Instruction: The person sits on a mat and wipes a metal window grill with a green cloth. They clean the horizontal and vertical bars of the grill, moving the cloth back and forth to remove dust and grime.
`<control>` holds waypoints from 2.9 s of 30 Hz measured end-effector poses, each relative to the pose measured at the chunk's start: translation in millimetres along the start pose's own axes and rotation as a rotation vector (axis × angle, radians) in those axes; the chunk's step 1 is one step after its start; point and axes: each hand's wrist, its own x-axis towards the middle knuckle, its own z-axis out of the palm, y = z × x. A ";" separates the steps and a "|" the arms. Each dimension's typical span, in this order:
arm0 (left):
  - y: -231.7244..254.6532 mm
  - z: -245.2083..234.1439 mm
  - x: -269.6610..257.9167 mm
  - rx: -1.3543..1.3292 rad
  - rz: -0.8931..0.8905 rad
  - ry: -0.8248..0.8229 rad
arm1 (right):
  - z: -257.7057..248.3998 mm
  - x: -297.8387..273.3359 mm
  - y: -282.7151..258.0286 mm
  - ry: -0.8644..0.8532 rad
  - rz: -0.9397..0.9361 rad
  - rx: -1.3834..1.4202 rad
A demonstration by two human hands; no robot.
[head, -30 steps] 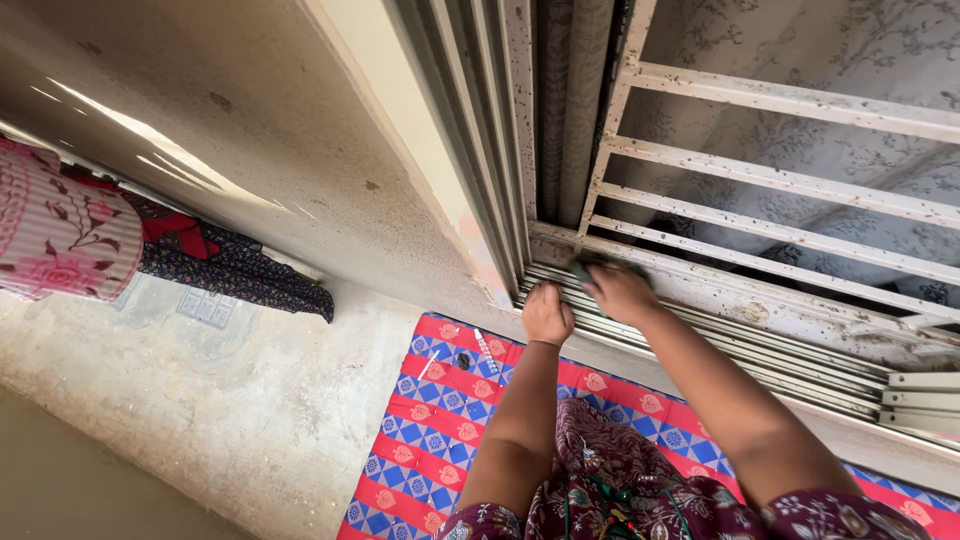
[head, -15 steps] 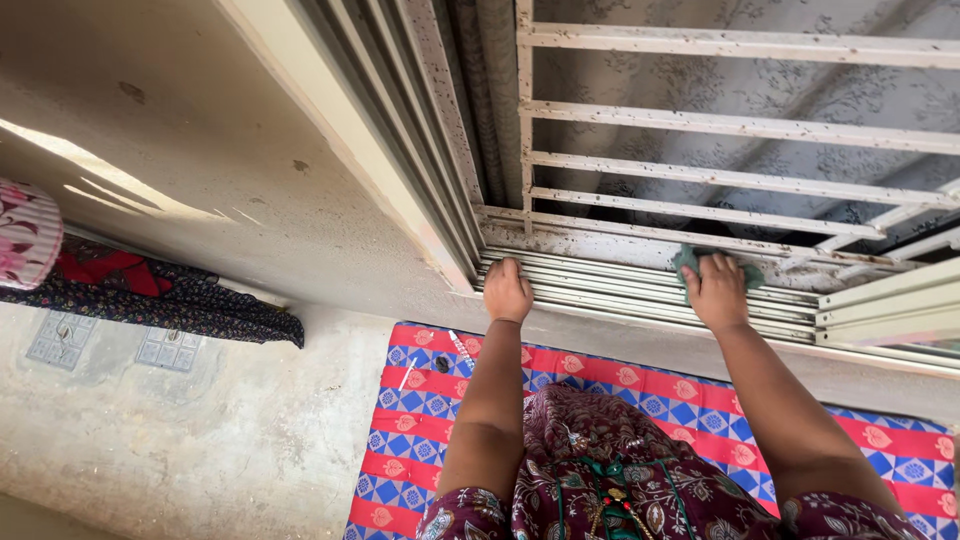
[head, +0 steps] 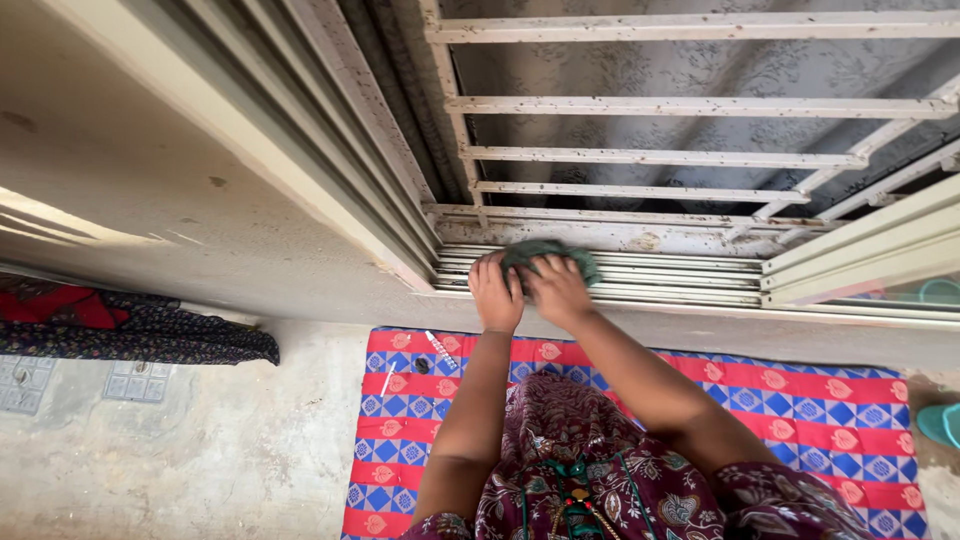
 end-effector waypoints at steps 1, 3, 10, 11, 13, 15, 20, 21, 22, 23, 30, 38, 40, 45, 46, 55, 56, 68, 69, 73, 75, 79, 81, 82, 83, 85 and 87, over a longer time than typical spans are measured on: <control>5.1 0.9 -1.3 0.011 0.007 -0.037 | -3.1 -13.7 16.1 -0.023 0.049 -0.037; 11.9 6.7 -1.7 0.032 0.027 -0.107 | -13.6 -45.7 55.7 -0.021 0.147 -0.186; 22.3 28.6 -12.2 0.299 0.062 -0.339 | -72.4 -142.2 187.9 -0.018 0.413 -0.277; 22.1 29.8 -10.1 0.342 0.052 -0.361 | -69.8 -146.1 197.6 0.006 0.386 -0.226; 23.0 29.6 -11.7 0.386 0.040 -0.413 | -66.3 -161.9 209.6 0.167 0.503 -0.058; 23.3 28.3 -9.9 0.399 0.031 -0.451 | -72.3 -167.2 216.3 0.318 0.648 0.247; 23.7 29.9 -10.3 0.456 0.010 -0.506 | -111.6 -203.3 211.2 0.530 1.060 1.222; 24.1 30.6 -9.6 0.459 0.009 -0.503 | -130.5 -203.7 204.6 0.454 1.106 1.145; 24.5 31.3 -8.2 0.463 0.013 -0.491 | -149.1 -203.2 194.8 0.380 1.148 1.069; 25.4 32.0 -7.4 0.467 0.016 -0.479 | -163.6 -198.8 184.5 0.304 1.187 0.991; 27.2 29.7 -11.6 0.454 0.000 -0.452 | -159.2 -179.5 143.0 0.110 0.564 -0.492; 22.6 33.5 -13.4 0.459 0.009 -0.456 | -125.5 -194.2 150.2 0.069 0.586 -0.363; 23.6 34.5 -14.0 0.462 0.001 -0.464 | -127.8 -192.5 152.9 0.055 0.538 -0.333; 27.4 39.0 -12.8 0.461 0.010 -0.458 | -108.9 -167.4 140.4 -0.164 0.470 -0.352; 29.0 41.0 -13.2 0.450 0.012 -0.465 | -98.9 -157.7 134.6 -0.241 0.445 -0.365; 39.3 46.3 -23.1 0.397 0.090 -0.447 | -94.0 -155.2 126.9 0.070 0.637 0.097; 49.1 53.7 -27.4 0.351 0.105 -0.486 | -96.1 -157.5 125.8 0.119 0.592 0.082; 157.6 114.7 -68.0 -0.162 0.532 -0.707 | -132.5 -191.5 138.2 0.089 0.578 -0.369; 156.4 114.5 -68.9 -0.181 0.520 -0.673 | -133.2 -193.2 141.3 0.068 0.570 -0.402; 144.0 109.7 -65.9 -0.154 0.435 -0.575 | -128.4 -199.3 158.1 -0.053 0.622 -0.330; 131.8 101.1 -60.7 -0.142 0.384 -0.588 | -124.6 -200.6 163.0 0.070 0.587 -0.231; 106.2 90.8 -36.9 -0.084 0.363 -0.482 | -114.1 -189.7 164.4 0.119 0.505 -0.122; 94.3 85.4 -28.4 -0.001 0.358 -0.520 | -102.0 -179.4 161.4 0.110 0.493 -0.162; 91.3 84.6 -26.3 0.038 0.354 -0.541 | -94.6 -174.8 158.0 0.104 0.489 -0.183; 91.7 86.4 -25.6 0.104 0.376 -0.587 | -83.5 -167.5 151.1 0.105 0.452 -0.172; 96.1 93.9 -21.9 0.230 0.437 -0.676 | -59.6 -152.5 127.2 0.126 0.370 -0.112; 97.9 95.7 -21.2 0.263 0.385 -0.726 | -50.3 -146.5 110.4 0.136 0.304 -0.042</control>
